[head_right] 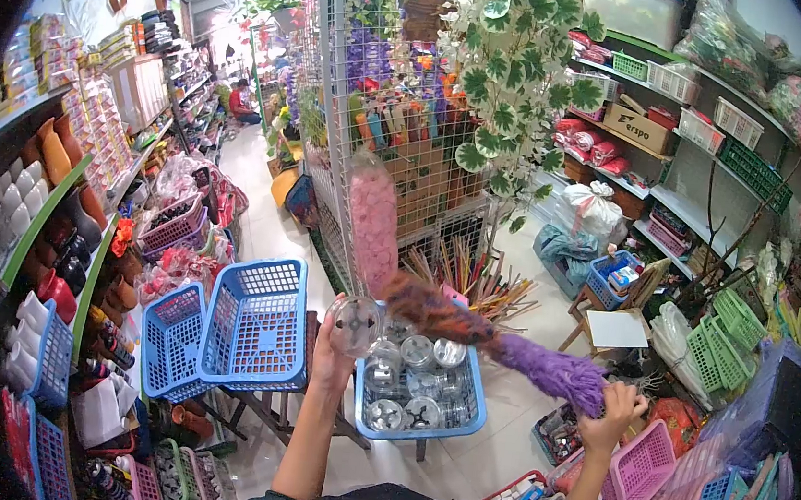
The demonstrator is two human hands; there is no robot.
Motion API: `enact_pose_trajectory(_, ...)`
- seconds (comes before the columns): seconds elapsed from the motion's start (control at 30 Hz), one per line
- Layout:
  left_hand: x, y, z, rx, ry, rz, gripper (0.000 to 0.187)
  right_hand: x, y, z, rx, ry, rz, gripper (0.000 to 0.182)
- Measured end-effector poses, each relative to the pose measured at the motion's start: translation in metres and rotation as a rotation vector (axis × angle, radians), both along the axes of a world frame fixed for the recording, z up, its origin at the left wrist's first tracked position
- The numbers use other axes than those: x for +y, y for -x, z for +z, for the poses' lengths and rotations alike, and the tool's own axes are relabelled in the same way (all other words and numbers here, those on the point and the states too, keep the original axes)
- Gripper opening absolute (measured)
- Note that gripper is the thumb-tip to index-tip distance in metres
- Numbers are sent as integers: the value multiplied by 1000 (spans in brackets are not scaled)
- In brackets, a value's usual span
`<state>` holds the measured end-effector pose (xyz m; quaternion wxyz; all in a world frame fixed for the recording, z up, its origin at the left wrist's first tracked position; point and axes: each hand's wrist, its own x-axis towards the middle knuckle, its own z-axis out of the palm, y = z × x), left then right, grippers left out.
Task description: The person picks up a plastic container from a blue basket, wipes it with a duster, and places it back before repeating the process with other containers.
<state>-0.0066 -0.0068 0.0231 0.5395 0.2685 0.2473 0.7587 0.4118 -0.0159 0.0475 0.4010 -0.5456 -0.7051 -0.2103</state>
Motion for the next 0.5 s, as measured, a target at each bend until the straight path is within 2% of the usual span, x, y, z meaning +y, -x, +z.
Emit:
enact_pose_trajectory(0.1, 0, -5, 0, 203, -37, 57, 58, -3, 11, -1, 87, 11, -71, 38)
enact_pose_trajectory(0.17, 12, -2, -28, 251, -60, 87, 56, 0, 20, -5, 122, 55, 123, 35)
enact_pose_trajectory(0.2, 16, -1, -37, 297, -79, 121, 54, 1, 25, -4, 123, 52, 124, 35)
enact_pose_trajectory(0.27, 9, -9, -19, 252, -65, 152, 52, 2, 33, -2, 88, 36, 68, 33)
enact_pose_trajectory(0.33, 3, -10, -8, 221, -47, 89, 53, 3, 31, -3, 122, 42, 43, 32)
enact_pose_trajectory(0.5, 9, -5, -21, 293, -40, 197, 58, 1, 35, -3, 89, 37, 88, 29)
